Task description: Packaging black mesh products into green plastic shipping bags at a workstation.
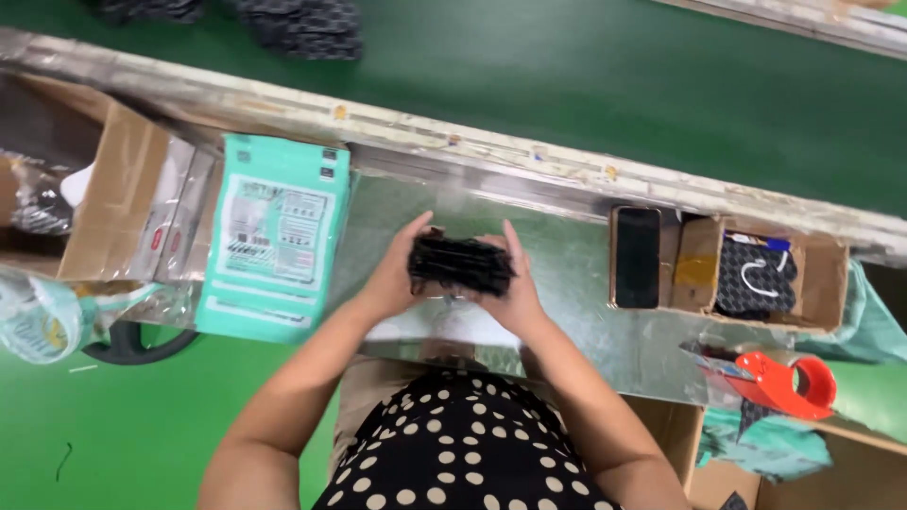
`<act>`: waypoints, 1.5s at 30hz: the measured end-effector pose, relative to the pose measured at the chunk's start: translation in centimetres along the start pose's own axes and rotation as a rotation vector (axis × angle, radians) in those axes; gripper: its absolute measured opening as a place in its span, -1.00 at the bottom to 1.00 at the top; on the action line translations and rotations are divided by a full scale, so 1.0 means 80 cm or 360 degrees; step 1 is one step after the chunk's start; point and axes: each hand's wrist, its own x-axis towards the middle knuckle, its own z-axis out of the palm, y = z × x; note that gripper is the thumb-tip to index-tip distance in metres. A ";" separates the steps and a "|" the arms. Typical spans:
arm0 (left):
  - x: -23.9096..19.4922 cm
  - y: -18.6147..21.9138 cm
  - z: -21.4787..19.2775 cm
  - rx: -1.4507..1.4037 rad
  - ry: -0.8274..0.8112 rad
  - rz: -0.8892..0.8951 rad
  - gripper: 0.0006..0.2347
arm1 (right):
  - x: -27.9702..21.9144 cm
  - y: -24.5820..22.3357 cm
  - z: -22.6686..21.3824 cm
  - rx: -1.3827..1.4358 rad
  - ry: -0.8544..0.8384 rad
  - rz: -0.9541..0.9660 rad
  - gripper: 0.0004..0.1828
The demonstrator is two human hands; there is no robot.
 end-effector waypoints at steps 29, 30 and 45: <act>0.007 -0.071 -0.182 0.1140 0.0396 -0.0339 -0.80 | -0.075 0.118 -0.012 -0.0590 -0.0251 0.0137 -0.54; 0.011 -0.068 -0.166 0.1166 0.0342 -0.0237 -0.80 | -0.080 0.142 -0.012 -0.0359 -0.0372 0.0344 -0.58; 0.045 0.095 -0.050 0.0756 -0.0024 0.0613 -0.71 | -0.008 -0.005 0.036 0.0664 -0.0039 0.0919 -0.69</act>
